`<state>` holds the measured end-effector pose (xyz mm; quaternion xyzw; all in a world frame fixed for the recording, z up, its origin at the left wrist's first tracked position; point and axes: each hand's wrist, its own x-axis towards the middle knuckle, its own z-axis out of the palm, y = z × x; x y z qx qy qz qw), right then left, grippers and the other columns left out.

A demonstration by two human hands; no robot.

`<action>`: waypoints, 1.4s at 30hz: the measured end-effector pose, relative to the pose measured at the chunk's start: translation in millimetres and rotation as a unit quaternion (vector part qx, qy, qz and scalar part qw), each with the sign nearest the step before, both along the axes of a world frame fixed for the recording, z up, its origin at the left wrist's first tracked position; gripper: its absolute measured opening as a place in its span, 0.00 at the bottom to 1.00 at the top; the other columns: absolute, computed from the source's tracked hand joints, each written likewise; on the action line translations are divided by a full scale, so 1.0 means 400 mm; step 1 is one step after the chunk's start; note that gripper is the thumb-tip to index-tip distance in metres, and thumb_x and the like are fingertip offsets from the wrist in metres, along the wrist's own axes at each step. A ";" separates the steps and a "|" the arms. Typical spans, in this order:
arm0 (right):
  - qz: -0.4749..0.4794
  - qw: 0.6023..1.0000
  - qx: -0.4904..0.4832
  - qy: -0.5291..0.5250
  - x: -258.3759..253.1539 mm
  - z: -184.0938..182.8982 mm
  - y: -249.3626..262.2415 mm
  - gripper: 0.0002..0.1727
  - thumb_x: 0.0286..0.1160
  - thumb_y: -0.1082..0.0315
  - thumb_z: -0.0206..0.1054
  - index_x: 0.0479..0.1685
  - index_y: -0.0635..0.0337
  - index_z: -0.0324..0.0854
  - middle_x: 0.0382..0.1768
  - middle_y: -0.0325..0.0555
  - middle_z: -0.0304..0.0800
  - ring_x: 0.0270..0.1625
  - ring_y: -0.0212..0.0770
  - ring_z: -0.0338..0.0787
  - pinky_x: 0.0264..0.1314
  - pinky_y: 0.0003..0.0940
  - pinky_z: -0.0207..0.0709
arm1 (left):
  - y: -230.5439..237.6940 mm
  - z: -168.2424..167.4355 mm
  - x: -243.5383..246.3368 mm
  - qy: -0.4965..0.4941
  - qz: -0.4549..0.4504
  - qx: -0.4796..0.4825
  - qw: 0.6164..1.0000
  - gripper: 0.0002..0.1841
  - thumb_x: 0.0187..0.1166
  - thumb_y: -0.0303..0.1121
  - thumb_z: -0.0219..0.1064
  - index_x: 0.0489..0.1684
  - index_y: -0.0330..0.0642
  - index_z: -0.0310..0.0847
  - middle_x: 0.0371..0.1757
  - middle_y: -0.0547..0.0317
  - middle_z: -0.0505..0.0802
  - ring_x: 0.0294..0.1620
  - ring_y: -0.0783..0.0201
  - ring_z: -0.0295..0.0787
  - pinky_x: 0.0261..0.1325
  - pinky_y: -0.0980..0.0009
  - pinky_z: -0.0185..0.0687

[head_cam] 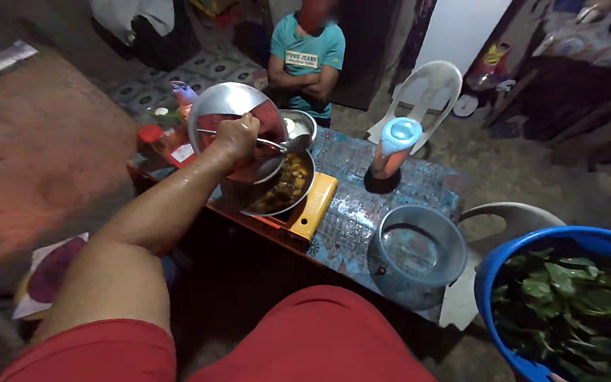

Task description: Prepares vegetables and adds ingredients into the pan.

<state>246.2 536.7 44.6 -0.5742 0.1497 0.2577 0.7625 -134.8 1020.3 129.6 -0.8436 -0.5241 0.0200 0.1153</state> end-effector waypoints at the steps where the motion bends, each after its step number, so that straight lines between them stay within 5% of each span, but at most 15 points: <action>1: 0.030 0.999 0.028 -0.028 0.044 -0.085 -0.048 0.13 0.80 0.80 0.41 0.45 0.61 0.71 0.35 0.42 0.86 0.41 0.32 0.90 0.51 0.31 0.87 | 0.000 -0.001 0.000 0.003 0.006 -0.006 1.000 0.18 0.73 0.22 0.67 0.58 0.21 0.76 0.61 0.24 0.84 0.51 0.24 0.88 0.44 0.29 0.81; 4: 0.017 0.997 0.064 -0.048 0.075 -0.160 -0.088 0.15 0.81 0.78 0.44 0.34 0.54 0.74 0.26 0.36 0.90 0.33 0.31 0.93 0.41 0.32 0.91 | -0.009 -0.007 0.007 0.016 0.018 -0.024 0.999 0.18 0.73 0.23 0.68 0.59 0.22 0.76 0.62 0.24 0.84 0.53 0.24 0.88 0.45 0.29 0.80; 25: -0.041 0.998 0.005 -0.038 0.067 -0.127 -0.060 0.08 0.79 0.75 0.49 0.41 0.53 0.71 0.29 0.37 0.85 0.32 0.33 0.90 0.37 0.33 0.90 | -0.013 -0.030 0.000 0.020 0.046 -0.041 0.998 0.18 0.71 0.28 0.73 0.56 0.27 0.79 0.60 0.28 0.86 0.54 0.25 0.88 0.46 0.26 0.79; 32: -0.046 0.998 -0.001 -0.053 0.076 -0.126 -0.066 0.08 0.74 0.76 0.49 0.43 0.53 0.69 0.31 0.38 0.84 0.33 0.32 0.90 0.37 0.33 0.90 | 0.013 -0.026 -0.002 -0.020 0.030 -0.065 0.997 0.15 0.73 0.29 0.73 0.53 0.27 0.83 0.59 0.26 0.88 0.61 0.24 0.85 0.54 0.22 0.76; 37: -0.066 0.997 -0.003 -0.036 0.090 -0.125 -0.091 0.08 0.75 0.76 0.50 0.44 0.53 0.69 0.33 0.39 0.84 0.35 0.34 0.90 0.38 0.35 0.90 | 0.012 -0.008 0.039 -0.056 0.047 -0.103 0.992 0.18 0.81 0.33 0.70 0.57 0.24 0.80 0.57 0.18 0.86 0.63 0.18 0.81 0.58 0.20 0.71; 42: -0.082 0.996 -0.010 -0.027 0.099 -0.123 -0.113 0.09 0.74 0.76 0.50 0.46 0.54 0.69 0.35 0.41 0.85 0.36 0.35 0.91 0.38 0.36 0.90 | -0.112 0.005 0.186 -0.123 -0.048 -0.095 0.987 0.18 0.81 0.33 0.69 0.55 0.22 0.80 0.55 0.19 0.86 0.61 0.20 0.83 0.60 0.22 0.72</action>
